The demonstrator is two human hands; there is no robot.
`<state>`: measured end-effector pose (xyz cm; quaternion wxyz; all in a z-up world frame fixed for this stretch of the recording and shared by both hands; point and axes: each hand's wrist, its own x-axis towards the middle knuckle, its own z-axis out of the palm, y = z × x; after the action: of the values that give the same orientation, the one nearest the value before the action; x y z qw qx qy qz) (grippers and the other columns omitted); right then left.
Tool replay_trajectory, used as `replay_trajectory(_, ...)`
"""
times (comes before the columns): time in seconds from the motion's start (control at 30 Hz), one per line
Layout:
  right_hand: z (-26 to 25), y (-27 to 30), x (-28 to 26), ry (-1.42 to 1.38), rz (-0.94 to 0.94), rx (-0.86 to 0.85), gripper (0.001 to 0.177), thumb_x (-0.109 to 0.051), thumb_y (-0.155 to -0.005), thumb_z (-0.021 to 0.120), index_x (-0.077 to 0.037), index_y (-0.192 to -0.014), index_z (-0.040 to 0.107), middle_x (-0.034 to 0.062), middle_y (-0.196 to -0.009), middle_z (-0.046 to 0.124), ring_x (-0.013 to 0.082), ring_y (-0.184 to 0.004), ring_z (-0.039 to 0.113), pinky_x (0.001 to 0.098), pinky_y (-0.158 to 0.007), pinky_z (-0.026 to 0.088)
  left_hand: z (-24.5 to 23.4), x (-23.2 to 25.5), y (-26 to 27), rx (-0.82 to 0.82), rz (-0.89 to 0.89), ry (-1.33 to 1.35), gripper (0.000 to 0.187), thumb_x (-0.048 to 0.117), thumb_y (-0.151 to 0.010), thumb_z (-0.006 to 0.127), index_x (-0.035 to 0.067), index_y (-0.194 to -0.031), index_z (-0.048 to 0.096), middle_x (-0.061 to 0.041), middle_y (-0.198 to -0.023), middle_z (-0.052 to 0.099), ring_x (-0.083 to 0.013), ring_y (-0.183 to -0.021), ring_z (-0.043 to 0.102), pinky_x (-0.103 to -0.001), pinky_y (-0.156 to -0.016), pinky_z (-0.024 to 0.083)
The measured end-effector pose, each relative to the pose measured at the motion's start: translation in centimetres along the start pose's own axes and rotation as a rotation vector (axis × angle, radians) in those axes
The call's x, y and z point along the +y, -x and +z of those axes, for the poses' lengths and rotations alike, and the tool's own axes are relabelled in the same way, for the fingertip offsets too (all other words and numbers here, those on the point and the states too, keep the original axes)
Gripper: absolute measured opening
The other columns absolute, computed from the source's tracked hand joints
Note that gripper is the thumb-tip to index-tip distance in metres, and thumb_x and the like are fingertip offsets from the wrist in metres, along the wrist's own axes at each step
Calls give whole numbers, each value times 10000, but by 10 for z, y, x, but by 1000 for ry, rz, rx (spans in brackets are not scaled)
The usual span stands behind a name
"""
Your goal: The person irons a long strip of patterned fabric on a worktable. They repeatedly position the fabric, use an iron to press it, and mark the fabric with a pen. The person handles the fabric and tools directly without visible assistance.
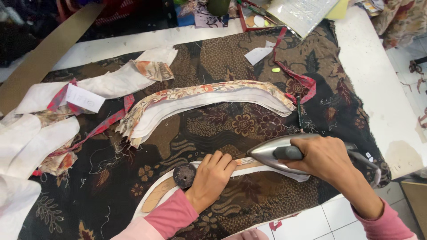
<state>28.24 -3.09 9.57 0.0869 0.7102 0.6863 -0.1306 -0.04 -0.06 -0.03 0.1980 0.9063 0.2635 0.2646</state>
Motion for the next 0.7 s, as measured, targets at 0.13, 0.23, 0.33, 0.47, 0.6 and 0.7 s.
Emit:
replay_trajectory(0.13, 0, -8, -10, 6, 12, -57, 435, -597, -673, 807, -207, -850, 733, 65, -700, 728, 328, -653, 701, 453, -537, 514, 2, -1, 1, 16, 4, -25, 220, 100, -865, 616, 35, -1056, 704, -60, -962, 616, -250, -926, 580, -375, -768, 463)
replay_trajectory(0.23, -1, -13, -17, 87, -81, -111, 444, -614, -686, 767, -211, -867, 723, 71, -680, 718, 315, -641, 703, 455, -536, 509, 0, 1, 2, 6, -11, -44, 196, 105, -891, 627, 47, -1059, 709, -52, -955, 617, -245, -917, 577, -379, -759, 458)
replay_trajectory(0.33, -3, -17, -19, 57, -155, -59, 436, -589, -670, 773, -196, -849, 720, 65, -687, 717, 319, -599, 698, 462, -506, 500, -3, 4, 5, 12, -58, -79, 221, 85, -883, 629, 26, -1083, 703, -64, -997, 622, -241, -929, 574, -373, -781, 463)
replay_trajectory(0.47, -1, -18, -20, 82, -136, -65, 441, -597, -676, 769, -204, -870, 722, 77, -665, 707, 326, -593, 693, 467, -503, 497, -11, 2, 14, 29, -197, -71, 262, 64, -838, 645, 31, -1090, 710, -67, -986, 607, -247, -942, 577, -394, -806, 461)
replay_trajectory(0.6, -1, -18, -20, 103, -103, -106, 434, -608, -679, 766, -216, -858, 721, 62, -678, 711, 318, -602, 696, 461, -520, 505, -18, -1, 14, 34, -340, 46, 91, 144, -836, 719, 73, -872, 676, -61, -908, 597, -277, -914, 579, -445, -811, 448)
replay_trajectory(0.7, -2, -19, -21, 73, -129, -59, 460, -625, -665, 811, -218, -861, 728, 72, -664, 708, 321, -594, 697, 455, -512, 508, -20, -1, 16, 81, -317, 48, 71, 122, -844, 711, 77, -870, 662, -48, -907, 596, -264, -923, 585, -441, -846, 458)
